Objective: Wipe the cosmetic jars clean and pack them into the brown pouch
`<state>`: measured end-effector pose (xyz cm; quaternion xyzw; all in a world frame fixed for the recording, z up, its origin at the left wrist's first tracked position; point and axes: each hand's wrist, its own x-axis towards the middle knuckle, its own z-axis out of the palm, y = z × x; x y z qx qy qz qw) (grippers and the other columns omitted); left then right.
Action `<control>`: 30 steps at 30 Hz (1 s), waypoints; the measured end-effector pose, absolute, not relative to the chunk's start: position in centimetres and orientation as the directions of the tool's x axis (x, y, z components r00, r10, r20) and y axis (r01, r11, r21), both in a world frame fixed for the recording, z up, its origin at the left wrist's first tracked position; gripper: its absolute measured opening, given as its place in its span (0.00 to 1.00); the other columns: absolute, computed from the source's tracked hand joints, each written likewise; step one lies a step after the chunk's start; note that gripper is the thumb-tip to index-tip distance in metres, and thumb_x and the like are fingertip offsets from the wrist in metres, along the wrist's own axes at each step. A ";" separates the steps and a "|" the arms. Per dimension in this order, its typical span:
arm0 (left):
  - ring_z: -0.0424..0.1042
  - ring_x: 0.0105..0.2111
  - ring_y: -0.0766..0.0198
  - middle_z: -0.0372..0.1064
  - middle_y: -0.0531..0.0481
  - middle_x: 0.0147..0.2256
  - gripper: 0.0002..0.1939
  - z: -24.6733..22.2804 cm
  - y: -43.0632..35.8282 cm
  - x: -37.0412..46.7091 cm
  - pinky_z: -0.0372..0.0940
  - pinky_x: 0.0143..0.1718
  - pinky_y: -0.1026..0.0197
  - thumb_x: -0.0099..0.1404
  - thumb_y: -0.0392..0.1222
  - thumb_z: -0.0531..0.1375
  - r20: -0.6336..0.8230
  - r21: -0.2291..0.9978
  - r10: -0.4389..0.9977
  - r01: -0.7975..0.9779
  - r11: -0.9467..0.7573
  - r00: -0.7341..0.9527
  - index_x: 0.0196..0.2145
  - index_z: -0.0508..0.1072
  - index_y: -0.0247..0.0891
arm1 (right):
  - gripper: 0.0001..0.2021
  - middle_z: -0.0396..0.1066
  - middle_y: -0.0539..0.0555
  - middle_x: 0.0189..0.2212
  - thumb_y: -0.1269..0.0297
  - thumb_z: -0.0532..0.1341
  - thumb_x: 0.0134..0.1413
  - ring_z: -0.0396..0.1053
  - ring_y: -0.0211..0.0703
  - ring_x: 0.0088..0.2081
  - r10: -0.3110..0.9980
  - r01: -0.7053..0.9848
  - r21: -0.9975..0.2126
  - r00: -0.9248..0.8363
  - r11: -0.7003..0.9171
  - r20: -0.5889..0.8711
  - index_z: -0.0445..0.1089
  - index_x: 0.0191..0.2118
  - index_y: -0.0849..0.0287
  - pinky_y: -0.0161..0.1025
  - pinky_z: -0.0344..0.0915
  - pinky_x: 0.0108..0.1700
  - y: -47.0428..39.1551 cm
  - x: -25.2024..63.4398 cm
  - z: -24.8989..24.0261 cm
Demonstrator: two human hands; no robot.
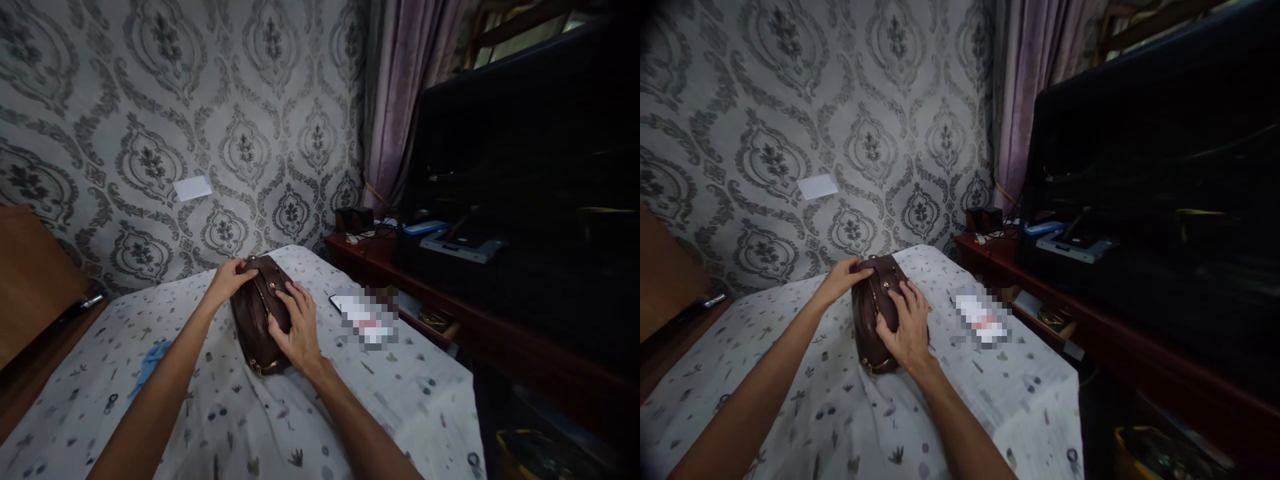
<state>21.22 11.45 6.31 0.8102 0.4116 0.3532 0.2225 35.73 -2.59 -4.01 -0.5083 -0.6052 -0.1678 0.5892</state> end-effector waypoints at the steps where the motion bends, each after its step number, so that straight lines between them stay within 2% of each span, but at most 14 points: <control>1: 0.62 0.26 0.64 0.61 0.57 0.23 0.17 6.1 11.4 21.1 0.54 0.29 0.62 0.52 0.56 0.61 0.387 0.654 0.825 0.509 -0.560 0.411 0.26 0.66 0.39 | 0.20 0.66 0.61 0.59 0.65 0.59 0.57 0.59 0.57 0.64 0.413 0.813 -0.395 0.213 0.428 0.886 0.68 0.55 0.57 0.61 0.59 0.64 -2.6 35.7 -4.1; 13: 0.63 0.25 0.63 0.64 0.55 0.21 0.08 5.9 11.4 20.7 0.57 0.27 0.63 0.53 0.46 0.60 0.393 0.637 0.838 0.544 -0.546 0.379 0.25 0.69 0.39 | 0.20 0.66 0.62 0.59 0.65 0.60 0.56 0.59 0.57 0.63 0.405 0.820 -0.386 0.210 0.423 0.890 0.67 0.55 0.56 0.61 0.59 0.63 -2.3 35.6 -4.3; 23: 0.64 0.26 0.62 0.66 0.55 0.23 0.10 7.3 9.3 21.1 0.57 0.29 0.62 0.57 0.47 0.60 0.371 0.552 0.790 0.568 -0.610 0.487 0.26 0.69 0.39 | 0.20 0.66 0.60 0.59 0.62 0.61 0.55 0.60 0.58 0.63 0.420 0.825 -0.397 0.219 0.401 0.881 0.68 0.54 0.55 0.59 0.60 0.63 -2.5 35.6 -4.0; 27: 0.67 0.31 0.59 0.70 0.51 0.29 0.05 7.6 8.3 21.9 0.60 0.36 0.59 0.58 0.42 0.60 0.434 0.488 0.774 0.602 -0.632 0.460 0.31 0.72 0.40 | 0.20 0.66 0.61 0.59 0.62 0.61 0.56 0.59 0.57 0.64 0.433 0.817 -0.403 0.213 0.412 0.876 0.67 0.55 0.55 0.59 0.60 0.63 -2.6 35.7 -4.1; 30: 0.70 0.42 0.54 0.74 0.47 0.38 0.09 7.8 7.8 23.3 0.62 0.46 0.56 0.58 0.39 0.61 0.501 0.428 0.723 0.591 -0.684 0.475 0.38 0.76 0.40 | 0.21 0.65 0.62 0.60 0.62 0.61 0.56 0.58 0.57 0.64 0.445 0.815 -0.401 0.201 0.419 0.873 0.67 0.56 0.56 0.60 0.59 0.64 -2.6 35.8 -4.1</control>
